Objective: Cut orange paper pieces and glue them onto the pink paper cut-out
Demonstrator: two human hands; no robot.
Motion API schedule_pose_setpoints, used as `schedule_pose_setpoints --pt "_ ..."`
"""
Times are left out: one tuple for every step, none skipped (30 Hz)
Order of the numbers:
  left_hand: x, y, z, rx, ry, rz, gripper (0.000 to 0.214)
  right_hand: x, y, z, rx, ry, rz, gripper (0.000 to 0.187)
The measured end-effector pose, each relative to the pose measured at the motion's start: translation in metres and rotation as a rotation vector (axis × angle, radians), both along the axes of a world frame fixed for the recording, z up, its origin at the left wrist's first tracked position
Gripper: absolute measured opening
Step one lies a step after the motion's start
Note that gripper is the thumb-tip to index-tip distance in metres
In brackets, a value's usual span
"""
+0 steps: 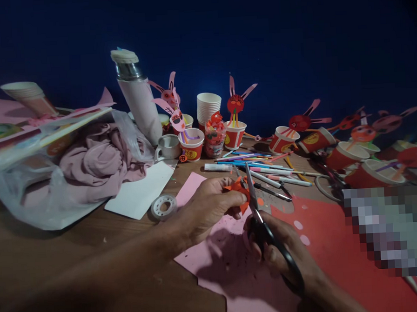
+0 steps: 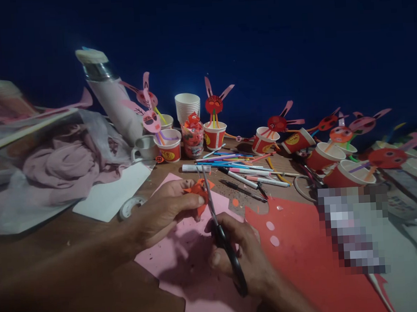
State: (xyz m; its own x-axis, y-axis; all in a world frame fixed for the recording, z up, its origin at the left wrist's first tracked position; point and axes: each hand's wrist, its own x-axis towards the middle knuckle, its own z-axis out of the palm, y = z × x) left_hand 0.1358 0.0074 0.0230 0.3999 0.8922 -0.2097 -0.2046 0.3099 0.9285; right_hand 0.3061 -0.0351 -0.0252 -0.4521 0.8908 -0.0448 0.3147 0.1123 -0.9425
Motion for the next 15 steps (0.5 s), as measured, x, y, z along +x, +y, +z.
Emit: schedule_pose_setpoints --pt "-0.0002 0.0001 0.0003 0.001 0.003 -0.006 0.007 0.0001 0.0000 -0.0004 -0.002 0.008 0.002 0.050" --pt "-0.0004 0.0002 0.0005 0.003 0.004 -0.013 0.008 0.0000 -0.0001 -0.0005 -0.004 0.014 0.003 0.050" --pt "-0.0006 0.0004 0.0008 0.005 0.005 -0.018 0.008 -0.0002 -0.0002 -0.0001 -0.002 0.017 0.002 0.049" --pt "-0.0008 0.0006 0.0010 0.010 0.003 -0.024 0.008 -0.0006 -0.0003 0.0008 0.005 0.018 -0.001 0.049" --pt "-0.0010 0.0009 0.0013 0.011 0.002 -0.023 0.008 -0.0010 -0.0003 0.0019 0.012 0.017 -0.004 0.049" --pt "-0.0012 0.0012 0.0015 0.005 0.002 -0.018 0.007 -0.0016 -0.0003 0.0034 0.019 0.016 -0.009 0.049" --pt "-0.0014 0.0015 0.0017 -0.005 0.002 -0.011 0.007 -0.0022 -0.0003 0.0048 0.027 0.018 -0.015 0.049" --pt "-0.0016 0.0019 0.0019 -0.015 0.003 -0.002 0.006 -0.0028 -0.0003 0.0062 0.032 0.021 -0.021 0.049" --pt "-0.0018 0.0022 0.0021 -0.020 0.004 0.004 0.006 -0.0034 -0.0003 0.0074 0.032 0.025 -0.026 0.049" --pt "-0.0021 0.0023 0.0021 -0.021 0.005 0.002 0.006 -0.0039 -0.0003 0.0083 0.031 0.031 -0.033 0.049" --pt "-0.0025 0.0024 0.0020 -0.017 0.003 -0.002 0.006 -0.0044 -0.0003 0.0090 0.029 0.034 -0.038 0.049" --pt "-0.0030 0.0023 0.0017 -0.009 0.002 -0.008 0.005 -0.0047 -0.0002 0.0093 0.025 0.033 -0.039 0.050" --pt "-0.0034 0.0022 0.0012 -0.003 0.003 -0.012 0.005 -0.0050 -0.0001 0.0094 0.022 0.033 -0.041 0.050" --pt "-0.0039 0.0021 0.0006 0.000 0.005 -0.016 0.005 -0.0051 0.0000 0.0094 0.018 0.033 -0.042 0.051" --pt "-0.0043 0.0021 -0.0002 0.002 0.005 -0.015 0.005 -0.0052 0.0001 0.0092 0.013 0.034 -0.040 0.052"
